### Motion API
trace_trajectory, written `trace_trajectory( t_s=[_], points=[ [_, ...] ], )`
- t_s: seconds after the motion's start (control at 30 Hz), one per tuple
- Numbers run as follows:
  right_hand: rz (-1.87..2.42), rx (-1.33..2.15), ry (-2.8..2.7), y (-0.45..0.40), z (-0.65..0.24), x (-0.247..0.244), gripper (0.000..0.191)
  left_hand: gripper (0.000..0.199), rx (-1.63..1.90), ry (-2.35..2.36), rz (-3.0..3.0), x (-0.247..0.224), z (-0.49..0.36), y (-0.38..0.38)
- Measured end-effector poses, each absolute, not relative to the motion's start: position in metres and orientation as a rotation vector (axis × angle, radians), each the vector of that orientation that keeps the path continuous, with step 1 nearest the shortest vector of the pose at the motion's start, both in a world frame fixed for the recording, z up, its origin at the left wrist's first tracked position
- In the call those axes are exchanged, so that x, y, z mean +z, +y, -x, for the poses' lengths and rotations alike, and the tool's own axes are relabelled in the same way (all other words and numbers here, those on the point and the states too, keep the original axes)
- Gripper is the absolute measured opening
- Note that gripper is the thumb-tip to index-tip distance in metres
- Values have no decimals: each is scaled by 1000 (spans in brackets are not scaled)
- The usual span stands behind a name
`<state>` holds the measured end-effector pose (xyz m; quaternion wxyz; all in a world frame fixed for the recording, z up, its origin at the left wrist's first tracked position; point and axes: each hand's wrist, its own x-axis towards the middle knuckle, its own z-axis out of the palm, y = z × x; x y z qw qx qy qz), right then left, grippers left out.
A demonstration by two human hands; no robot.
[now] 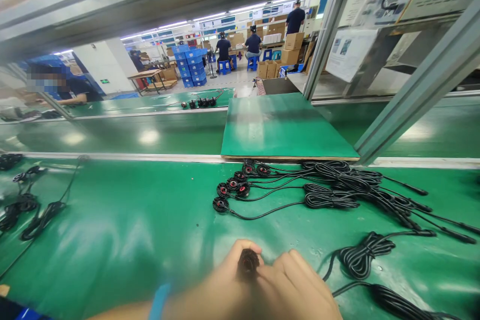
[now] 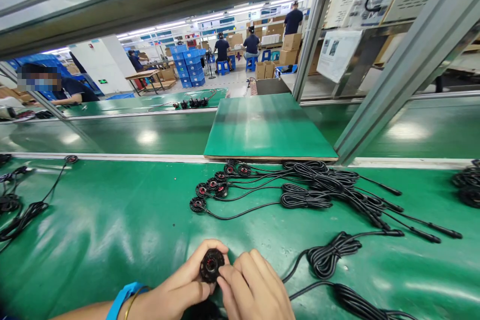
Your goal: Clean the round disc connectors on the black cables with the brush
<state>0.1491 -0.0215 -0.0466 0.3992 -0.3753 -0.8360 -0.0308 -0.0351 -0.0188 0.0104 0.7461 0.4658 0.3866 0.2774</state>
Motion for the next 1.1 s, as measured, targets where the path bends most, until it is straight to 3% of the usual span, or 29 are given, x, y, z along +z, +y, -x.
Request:
trace_trajectory(
  t_s=[0.1, 0.37, 0.63, 0.83, 1.1],
  points=[
    [942, -53, -2114, -20, -150, -43, 12, 57, 644, 843, -931, 7, 34, -20],
    [944, -126, -2057, -19, -150, -38, 28, 65, 683, 931, -940, 10, 31, -21],
    [872, -223, -2054, -16, -154, -32, 31, 42, 586, 778, -1160, -1, 36, -23],
    [850, -238, -2122, -19, -156, -40, 13, 39, 549, 814, -1199, 8, 40, -20],
    [851, 110, -2175, -12, -155, -23, 25, 36, 514, 1047, -1508, 12, 41, -20]
  ],
)
